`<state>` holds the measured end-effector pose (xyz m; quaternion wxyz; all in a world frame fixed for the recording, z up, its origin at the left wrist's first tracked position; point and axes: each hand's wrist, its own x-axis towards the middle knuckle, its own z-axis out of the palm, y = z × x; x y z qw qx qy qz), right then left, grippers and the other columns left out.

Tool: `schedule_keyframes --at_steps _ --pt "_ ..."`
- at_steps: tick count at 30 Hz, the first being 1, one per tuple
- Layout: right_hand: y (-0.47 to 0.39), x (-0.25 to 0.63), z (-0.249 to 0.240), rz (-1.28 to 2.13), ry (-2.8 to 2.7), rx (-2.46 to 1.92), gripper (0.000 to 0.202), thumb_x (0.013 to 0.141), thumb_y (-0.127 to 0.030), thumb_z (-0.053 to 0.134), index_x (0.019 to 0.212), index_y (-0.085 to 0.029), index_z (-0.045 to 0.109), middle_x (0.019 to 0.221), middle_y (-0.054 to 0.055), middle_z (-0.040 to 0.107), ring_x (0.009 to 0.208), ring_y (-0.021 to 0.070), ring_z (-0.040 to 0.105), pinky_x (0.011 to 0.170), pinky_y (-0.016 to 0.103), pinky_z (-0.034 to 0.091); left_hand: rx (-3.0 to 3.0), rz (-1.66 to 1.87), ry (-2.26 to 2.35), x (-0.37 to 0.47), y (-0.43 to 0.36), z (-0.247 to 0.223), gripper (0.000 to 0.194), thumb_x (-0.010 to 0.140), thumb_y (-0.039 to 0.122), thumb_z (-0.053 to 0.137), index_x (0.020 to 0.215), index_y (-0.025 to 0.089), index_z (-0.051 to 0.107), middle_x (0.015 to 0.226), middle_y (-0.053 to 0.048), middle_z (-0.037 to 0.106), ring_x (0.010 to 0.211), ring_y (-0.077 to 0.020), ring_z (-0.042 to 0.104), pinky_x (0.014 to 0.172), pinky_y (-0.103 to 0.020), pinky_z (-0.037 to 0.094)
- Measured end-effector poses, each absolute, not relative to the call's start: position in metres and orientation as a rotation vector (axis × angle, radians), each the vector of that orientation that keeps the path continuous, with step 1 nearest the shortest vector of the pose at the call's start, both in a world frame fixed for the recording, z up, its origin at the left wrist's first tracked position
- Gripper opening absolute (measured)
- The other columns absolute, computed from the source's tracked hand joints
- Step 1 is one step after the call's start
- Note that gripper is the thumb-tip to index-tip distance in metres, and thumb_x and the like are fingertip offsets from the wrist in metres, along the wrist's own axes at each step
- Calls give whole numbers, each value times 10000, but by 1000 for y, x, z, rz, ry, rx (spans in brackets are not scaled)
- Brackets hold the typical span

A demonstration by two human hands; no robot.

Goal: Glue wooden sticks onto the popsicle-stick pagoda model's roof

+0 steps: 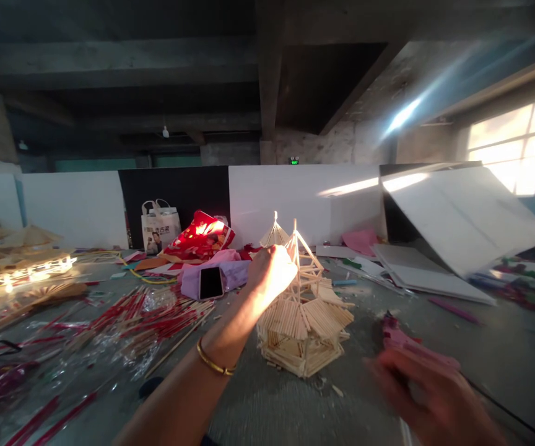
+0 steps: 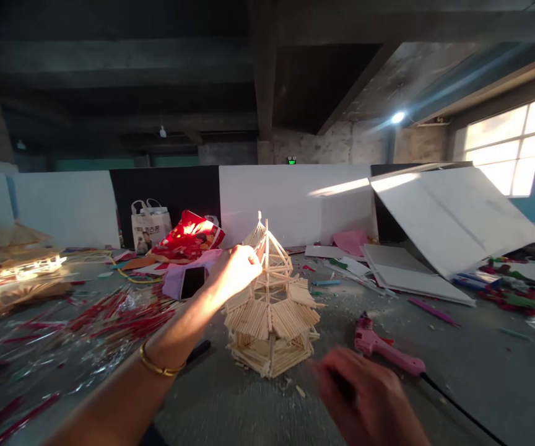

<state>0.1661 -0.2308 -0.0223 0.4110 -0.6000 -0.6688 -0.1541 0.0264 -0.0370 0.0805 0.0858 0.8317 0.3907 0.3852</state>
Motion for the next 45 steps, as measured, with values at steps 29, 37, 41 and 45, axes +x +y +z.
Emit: schedule_keyframes --at_steps 29,37,41,45 --pt "-104 125 35 -559 -1608 -1710 307 750 -249 468 452 -192 420 443 -31 390 462 98 260 459 287 183 2433 1104 1134 24 -41 82 113 668 183 532 678 135 634 642 -66 616 637 -178 554 601 -267 381" --pt "-95 124 32 -417 -1577 -1708 292 696 -176 463 442 -182 319 450 -54 282 497 92 233 483 294 182 2442 1119 1117 22 -38 79 116 685 236 525 628 171 602 663 -57 635 608 -167 555 588 -261 384" --pt "-98 125 37 -325 -1554 -1751 351 694 -187 471 461 -179 209 464 -71 178 498 88 219 485 290 173 2497 1095 1078 16 -37 84 162 729 273 490 654 178 598 655 -39 635 603 -151 555 574 -248 386" --pt "-99 126 42 -250 -1572 -1770 339 673 -174 470 464 -176 204 475 -70 165 495 87 216 481 287 174 2536 1159 1020 10 -33 87 181 770 274 463 734 180 613 693 -21 649 613 -129 555 564 -230 384"
